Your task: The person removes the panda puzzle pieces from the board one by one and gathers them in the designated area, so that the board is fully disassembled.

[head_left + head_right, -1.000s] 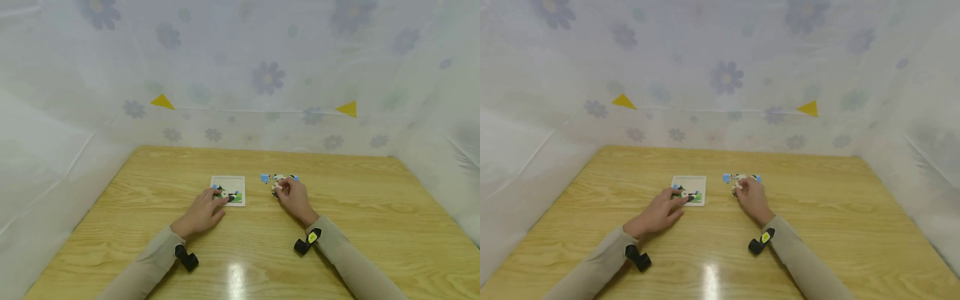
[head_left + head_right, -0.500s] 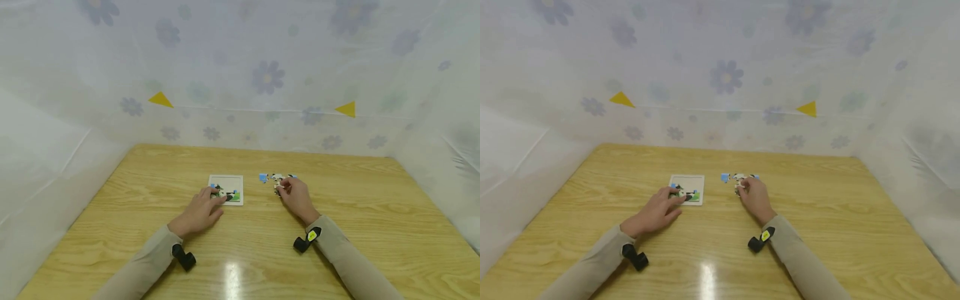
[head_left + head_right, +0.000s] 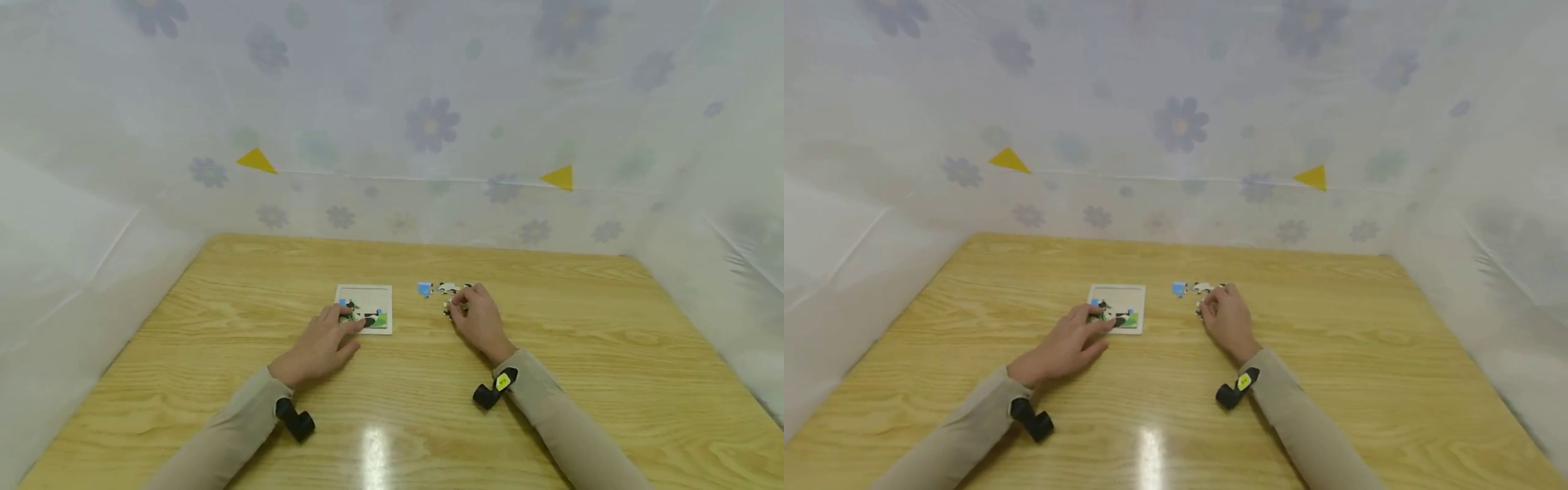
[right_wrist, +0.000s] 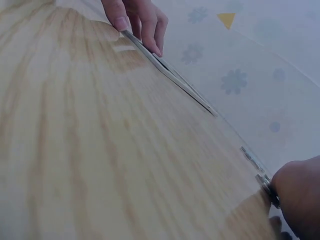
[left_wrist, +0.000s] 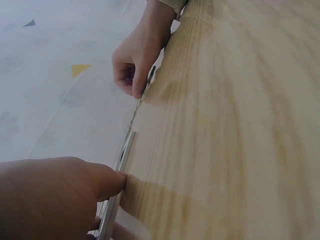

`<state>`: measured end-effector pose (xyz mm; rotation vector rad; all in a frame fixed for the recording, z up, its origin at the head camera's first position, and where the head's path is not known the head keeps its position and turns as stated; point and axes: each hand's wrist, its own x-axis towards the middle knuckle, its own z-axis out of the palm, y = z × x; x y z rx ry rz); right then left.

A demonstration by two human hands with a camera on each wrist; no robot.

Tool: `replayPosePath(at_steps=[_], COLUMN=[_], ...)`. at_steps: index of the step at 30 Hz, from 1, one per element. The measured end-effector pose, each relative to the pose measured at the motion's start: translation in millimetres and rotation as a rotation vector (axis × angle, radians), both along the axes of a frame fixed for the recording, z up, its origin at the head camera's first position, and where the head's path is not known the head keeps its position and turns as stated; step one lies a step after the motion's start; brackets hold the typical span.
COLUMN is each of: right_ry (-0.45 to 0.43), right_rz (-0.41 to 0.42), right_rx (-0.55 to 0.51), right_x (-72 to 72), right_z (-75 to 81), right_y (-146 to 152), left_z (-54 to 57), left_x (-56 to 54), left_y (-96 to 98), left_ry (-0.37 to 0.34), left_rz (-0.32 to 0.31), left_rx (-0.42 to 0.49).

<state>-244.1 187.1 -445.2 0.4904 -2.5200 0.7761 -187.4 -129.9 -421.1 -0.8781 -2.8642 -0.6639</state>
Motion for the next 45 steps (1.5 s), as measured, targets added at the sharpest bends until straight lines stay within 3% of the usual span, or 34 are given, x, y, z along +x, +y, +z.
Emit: replayPosePath(at_steps=[12,20,30,35,45], right_ry=[0.048,0.123,-0.021,-0.040,-0.113], right_rz=[0.017,0.164,0.316,0.405,0.438], right_rx=[-0.006,-0.039,-0.107,-0.146,-0.113], right_x=[-8.0,-14.3,-21.7,-21.9,-20.2], right_z=[-6.5,-3.6,-4.0,-2.9,5.4], right_y=[-9.9,-37.3,-92.9,-115.8,-143.5], left_z=[-0.7,-1.1,-0.9,-0.7,5.9], left_x=[1.8,0.3,-3.4,-3.1,0.5], left_y=[-2.0,-1.9,0.4,0.8,0.5], left_ry=[0.001,0.017,0.029,0.015,-0.014], left_rz=[0.008,0.007,0.008,0.010,0.033], left_rx=[-0.003,0.011,-0.019,-0.022,-0.061])
